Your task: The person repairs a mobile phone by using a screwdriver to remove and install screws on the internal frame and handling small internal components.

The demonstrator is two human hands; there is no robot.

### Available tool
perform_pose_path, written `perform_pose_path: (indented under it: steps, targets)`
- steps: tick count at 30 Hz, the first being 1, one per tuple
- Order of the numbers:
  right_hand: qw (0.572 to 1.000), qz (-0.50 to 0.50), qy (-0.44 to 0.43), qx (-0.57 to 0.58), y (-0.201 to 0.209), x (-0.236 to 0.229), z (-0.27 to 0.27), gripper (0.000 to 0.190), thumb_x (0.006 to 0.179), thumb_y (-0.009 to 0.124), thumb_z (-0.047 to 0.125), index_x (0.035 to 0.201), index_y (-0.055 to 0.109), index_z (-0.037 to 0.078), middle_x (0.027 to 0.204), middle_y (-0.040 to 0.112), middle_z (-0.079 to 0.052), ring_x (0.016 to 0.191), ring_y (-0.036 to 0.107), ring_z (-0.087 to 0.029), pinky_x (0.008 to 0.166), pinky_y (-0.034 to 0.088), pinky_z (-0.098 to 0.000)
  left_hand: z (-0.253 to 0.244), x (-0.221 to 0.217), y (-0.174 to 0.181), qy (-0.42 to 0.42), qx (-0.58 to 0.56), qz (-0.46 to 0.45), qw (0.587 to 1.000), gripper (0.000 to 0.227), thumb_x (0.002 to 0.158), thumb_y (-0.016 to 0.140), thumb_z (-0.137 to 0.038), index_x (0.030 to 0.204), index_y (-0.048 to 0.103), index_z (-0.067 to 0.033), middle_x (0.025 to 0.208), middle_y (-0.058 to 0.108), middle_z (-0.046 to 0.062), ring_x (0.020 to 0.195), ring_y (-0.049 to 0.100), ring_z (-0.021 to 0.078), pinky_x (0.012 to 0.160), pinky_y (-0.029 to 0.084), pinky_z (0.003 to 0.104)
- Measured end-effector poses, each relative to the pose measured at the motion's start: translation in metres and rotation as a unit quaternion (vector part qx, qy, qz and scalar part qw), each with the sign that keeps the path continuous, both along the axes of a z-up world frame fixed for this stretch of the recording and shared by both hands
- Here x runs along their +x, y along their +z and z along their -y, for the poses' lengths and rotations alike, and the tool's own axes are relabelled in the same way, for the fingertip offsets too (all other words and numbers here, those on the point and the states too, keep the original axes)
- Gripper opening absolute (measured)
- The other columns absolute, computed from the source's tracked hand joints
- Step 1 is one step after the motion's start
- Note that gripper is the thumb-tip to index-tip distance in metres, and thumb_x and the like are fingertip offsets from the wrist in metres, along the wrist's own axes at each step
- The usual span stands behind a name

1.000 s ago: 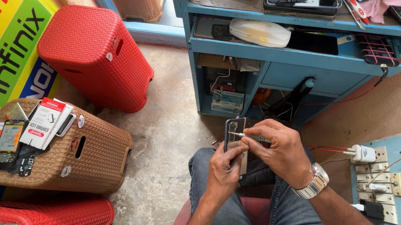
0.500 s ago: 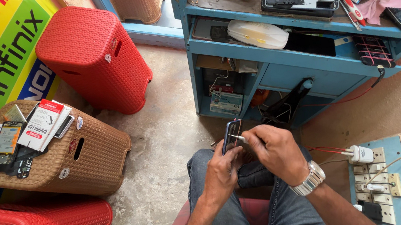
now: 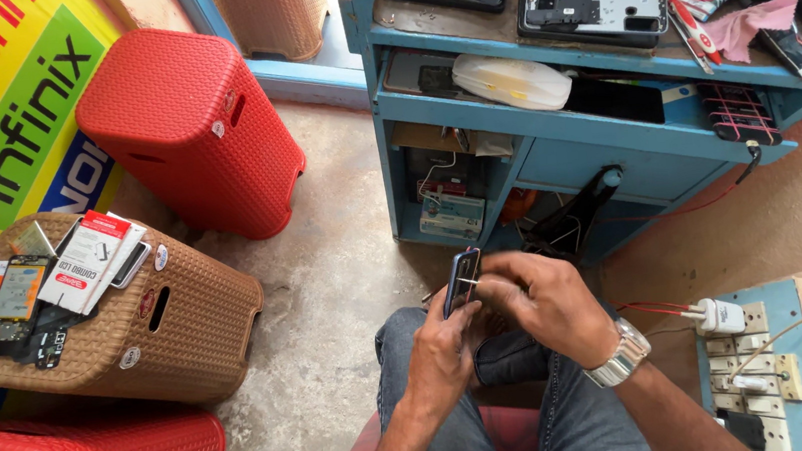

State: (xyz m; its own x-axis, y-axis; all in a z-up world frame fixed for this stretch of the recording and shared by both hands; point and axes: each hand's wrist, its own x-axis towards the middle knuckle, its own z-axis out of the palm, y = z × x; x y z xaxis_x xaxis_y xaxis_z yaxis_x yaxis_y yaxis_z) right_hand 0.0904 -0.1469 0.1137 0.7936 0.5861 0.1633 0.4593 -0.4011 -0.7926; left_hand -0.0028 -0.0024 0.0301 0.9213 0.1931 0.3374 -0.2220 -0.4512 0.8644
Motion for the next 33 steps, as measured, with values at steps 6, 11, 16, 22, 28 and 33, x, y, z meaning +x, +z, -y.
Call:
perform_pose_path:
  steps: [6,11,16,22,28,33]
  targets:
    - [0.998,-0.053,-0.019,-0.019,-0.002,0.002,-0.003,0.023,0.089,0.071,0.018,0.108,0.074,0.004,0.088,0.079,-0.007,0.074,0.077,-0.016,0.063,0.060,-0.0286,0.000,0.003,-0.004,0.000,0.020,-0.016,1.000,0.023,0.087,0.069,0.008,0.109,0.071,0.0059,0.129,0.065,0.019,0.101,0.075,0.0346,0.085,0.065,0.038]
    - [0.996,-0.065,-0.042,-0.050,-0.005,0.001,-0.005,0.029,0.088,0.073,0.019,0.112,0.070,0.003,0.082,0.078,-0.009,0.070,0.077,-0.016,0.061,0.060,-0.0289,-0.003,0.002,-0.003,0.000,0.029,-0.020,0.999,0.026,0.084,0.069,0.009,0.110,0.071,0.0065,0.130,0.063,0.020,0.101,0.074,0.0368,0.084,0.064,0.040]
    - [0.997,-0.068,-0.025,-0.019,-0.008,0.001,-0.004,0.029,0.091,0.071,0.018,0.115,0.067,0.001,0.087,0.079,-0.008,0.074,0.078,-0.014,0.064,0.061,-0.0277,-0.005,0.002,0.001,-0.002,0.030,-0.017,0.999,0.030,0.082,0.068,0.010,0.112,0.071,0.0056,0.130,0.063,0.020,0.102,0.073,0.0383,0.084,0.063,0.041]
    - [0.998,-0.067,-0.019,-0.007,-0.011,0.001,-0.003,0.032,0.092,0.071,0.018,0.119,0.066,0.001,0.087,0.080,-0.008,0.075,0.078,-0.014,0.065,0.061,-0.0278,-0.007,0.002,0.005,-0.003,0.031,-0.019,0.999,0.032,0.081,0.069,0.009,0.113,0.070,0.0049,0.130,0.063,0.019,0.100,0.073,0.0387,0.081,0.063,0.042]
    - [0.996,-0.085,-0.036,-0.017,-0.009,0.002,-0.003,0.034,0.091,0.070,0.019,0.120,0.065,0.001,0.086,0.080,-0.007,0.070,0.076,-0.013,0.059,0.059,-0.0272,-0.007,0.002,0.007,-0.006,0.034,-0.024,0.999,0.031,0.082,0.067,0.010,0.113,0.071,0.0052,0.130,0.063,0.019,0.098,0.074,0.0378,0.081,0.063,0.042]
    - [0.997,-0.069,-0.028,-0.032,-0.006,0.004,-0.002,0.031,0.093,0.070,0.020,0.119,0.068,0.002,0.082,0.080,-0.006,0.068,0.075,-0.011,0.060,0.058,-0.0262,-0.005,0.001,0.000,-0.014,0.022,-0.032,0.999,0.027,0.084,0.070,0.006,0.111,0.070,0.0062,0.129,0.063,0.019,0.098,0.074,0.0358,0.081,0.063,0.040]
